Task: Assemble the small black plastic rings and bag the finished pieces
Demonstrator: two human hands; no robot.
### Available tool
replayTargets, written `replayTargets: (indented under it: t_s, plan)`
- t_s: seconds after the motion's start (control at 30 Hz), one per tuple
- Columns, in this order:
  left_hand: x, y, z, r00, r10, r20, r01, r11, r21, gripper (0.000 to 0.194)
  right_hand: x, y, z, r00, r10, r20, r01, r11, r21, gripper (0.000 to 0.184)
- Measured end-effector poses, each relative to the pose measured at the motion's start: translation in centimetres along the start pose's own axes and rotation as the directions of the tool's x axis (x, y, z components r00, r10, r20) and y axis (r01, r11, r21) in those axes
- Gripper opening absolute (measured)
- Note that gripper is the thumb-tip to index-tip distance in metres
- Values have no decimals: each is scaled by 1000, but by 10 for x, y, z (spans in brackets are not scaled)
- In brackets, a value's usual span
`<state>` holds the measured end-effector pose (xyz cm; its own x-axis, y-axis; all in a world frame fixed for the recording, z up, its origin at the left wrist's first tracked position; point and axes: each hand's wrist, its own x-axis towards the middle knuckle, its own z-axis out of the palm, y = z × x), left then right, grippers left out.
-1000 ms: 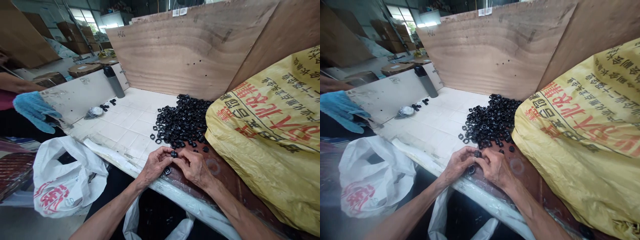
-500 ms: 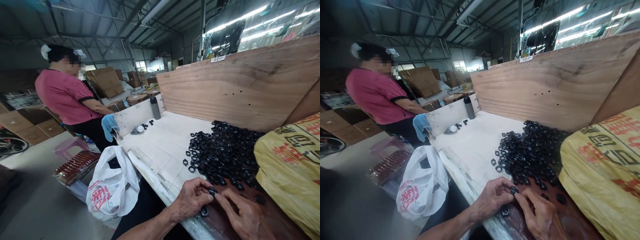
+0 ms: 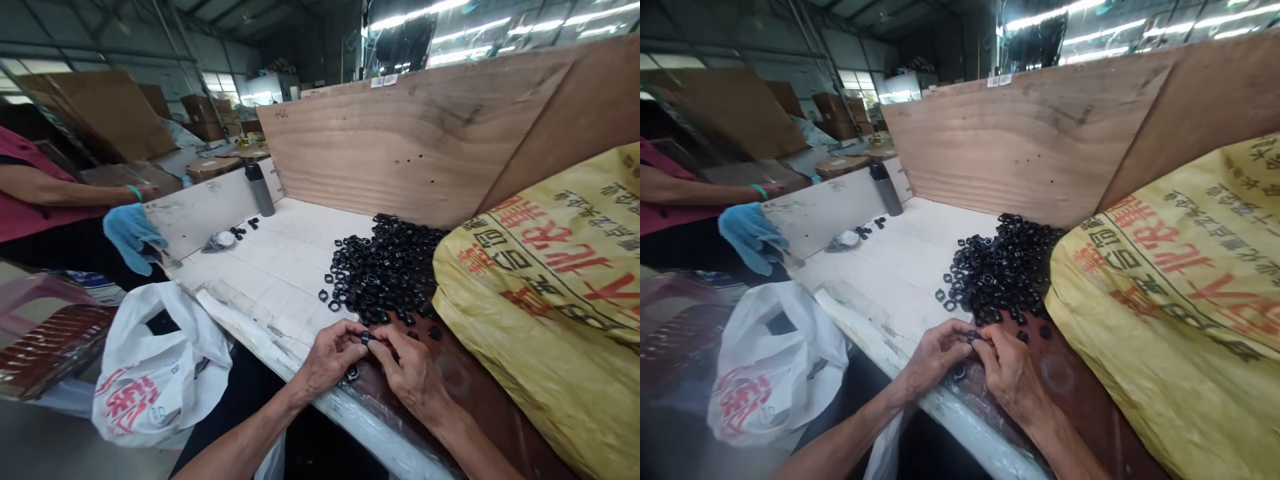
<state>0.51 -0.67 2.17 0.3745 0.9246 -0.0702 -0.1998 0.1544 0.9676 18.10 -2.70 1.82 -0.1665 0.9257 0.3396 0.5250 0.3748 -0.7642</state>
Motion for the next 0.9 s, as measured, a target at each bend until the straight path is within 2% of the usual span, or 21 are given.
replayTargets:
  t_s: [0.07,0.23,0.27,0.33,0.37,0.43,0.5,0.6,0.67,0.73,0.8,0.83,0.9]
  plan:
    - [1,-1,-1,1000,-6,2,6,1000,8,34,0,-1,-1,999,52,-2,-52,999,12,19]
    - [1,-2,-1,1000,8,8,-8,999,39,31,0,-2,-1,1000,7,-13,-6,997,76,12]
    - [1,-3,-1,1000,18,6,-18,998,66,29,0,-2,-1,999,46,-9,-45,994,98,12]
    - [1,-4,-2,998,62,13,-63,985,157,25,0,-1,2,979,198,50,-204,960,192,15]
    - [0,-6,-3,994,109,23,-111,969,222,23,1,-1,3,954,284,98,-300,918,261,18]
    - [0,-9,-4,967,246,69,-253,889,380,20,1,0,7,885,423,193,-464,779,421,25]
    - [0,-14,-6,909,389,152,-408,752,517,24,0,0,9,828,494,265,-547,610,573,32]
    - [0,-20,-7,827,492,272,-544,580,607,31,-1,0,8,773,511,375,-596,384,705,38]
    - [-1,-23,-8,807,498,318,-573,526,628,34,-2,0,7,744,501,442,-624,286,727,40]
    - [-2,-24,-8,792,495,357,-594,489,639,36,-3,2,6,709,499,499,-662,225,715,39]
    - [-6,-20,-5,792,463,397,-601,478,641,35,-4,3,6,680,506,531,-704,248,666,36]
    - [-8,-16,-3,802,438,406,-591,487,643,34,-5,4,5,673,517,529,-724,313,615,36]
    - [-15,-5,2,846,353,400,-533,538,653,30,-5,3,2,687,540,486,-726,539,427,44]
